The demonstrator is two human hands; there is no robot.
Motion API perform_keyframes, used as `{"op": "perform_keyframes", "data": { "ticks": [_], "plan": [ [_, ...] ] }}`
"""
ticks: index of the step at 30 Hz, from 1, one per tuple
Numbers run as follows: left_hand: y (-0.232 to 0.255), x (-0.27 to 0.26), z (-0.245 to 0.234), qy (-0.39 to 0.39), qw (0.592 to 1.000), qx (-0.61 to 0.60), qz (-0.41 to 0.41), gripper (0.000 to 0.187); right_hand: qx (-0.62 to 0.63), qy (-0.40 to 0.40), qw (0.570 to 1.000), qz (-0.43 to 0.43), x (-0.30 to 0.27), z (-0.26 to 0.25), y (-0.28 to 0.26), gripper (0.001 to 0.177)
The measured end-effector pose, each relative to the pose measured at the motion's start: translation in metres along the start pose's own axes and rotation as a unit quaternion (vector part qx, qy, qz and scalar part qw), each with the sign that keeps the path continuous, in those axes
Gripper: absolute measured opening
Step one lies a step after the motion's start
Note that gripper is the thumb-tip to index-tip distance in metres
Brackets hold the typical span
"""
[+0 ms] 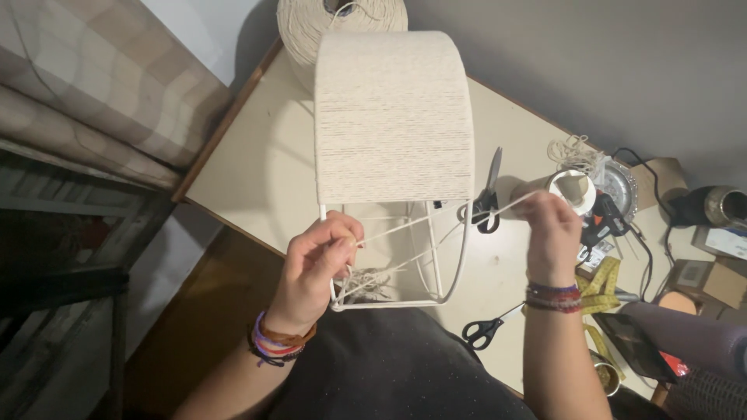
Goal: Wrapping twine around a wire lampshade frame to create a decorative cover.
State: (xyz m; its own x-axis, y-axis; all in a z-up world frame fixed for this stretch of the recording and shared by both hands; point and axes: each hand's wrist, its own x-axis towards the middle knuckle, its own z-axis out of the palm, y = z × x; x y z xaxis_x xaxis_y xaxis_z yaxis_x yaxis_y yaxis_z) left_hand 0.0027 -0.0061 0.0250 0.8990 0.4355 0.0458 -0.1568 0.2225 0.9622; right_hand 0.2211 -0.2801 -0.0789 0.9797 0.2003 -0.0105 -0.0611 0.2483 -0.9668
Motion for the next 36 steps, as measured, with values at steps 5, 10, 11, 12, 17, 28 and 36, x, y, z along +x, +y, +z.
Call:
{"op": "perform_keyframes", "data": {
  "ticks": [5, 10, 11, 12, 17, 28, 36],
  "plan": [
    [-0.004, -0.002, -0.001, 0.001, 1.0, 0.001, 0.008, 0.033, -0.565, -0.175, 0.798, -0.118, -0.015, 0.023, -0.01, 0.035],
    [-0.005, -0.002, 0.001, 0.005, 1.0, 0.003, 0.016, 0.034, -0.47, -0.424, 0.721, -0.283, -0.041, 0.091, 0.006, 0.022],
    [-0.005, -0.002, 0.001, 0.01, 1.0, 0.003, 0.019, 0.034, -0.475, -0.483, 0.668, -0.308, -0.043, 0.101, 0.012, 0.021],
    [-0.004, -0.002, 0.002, 0.012, 1.0, 0.004, 0.019, 0.034, -0.473, -0.485, 0.668, -0.309, -0.041, 0.097, 0.015, 0.021],
    [-0.005, -0.01, -0.001, 0.035, 0.999, 0.011, 0.025, 0.033, -0.181, -0.13, 0.973, -0.061, -0.013, 0.051, -0.005, 0.038],
    [0.002, -0.005, -0.004, 0.05, 0.998, 0.004, 0.04, 0.034, -0.522, -0.307, 0.761, -0.234, -0.026, 0.075, -0.003, 0.042],
    [0.001, -0.004, -0.004, 0.053, 0.998, -0.016, 0.03, 0.034, -0.249, -0.36, 0.884, -0.164, 0.0, 0.047, 0.027, 0.017]
  ]
}}
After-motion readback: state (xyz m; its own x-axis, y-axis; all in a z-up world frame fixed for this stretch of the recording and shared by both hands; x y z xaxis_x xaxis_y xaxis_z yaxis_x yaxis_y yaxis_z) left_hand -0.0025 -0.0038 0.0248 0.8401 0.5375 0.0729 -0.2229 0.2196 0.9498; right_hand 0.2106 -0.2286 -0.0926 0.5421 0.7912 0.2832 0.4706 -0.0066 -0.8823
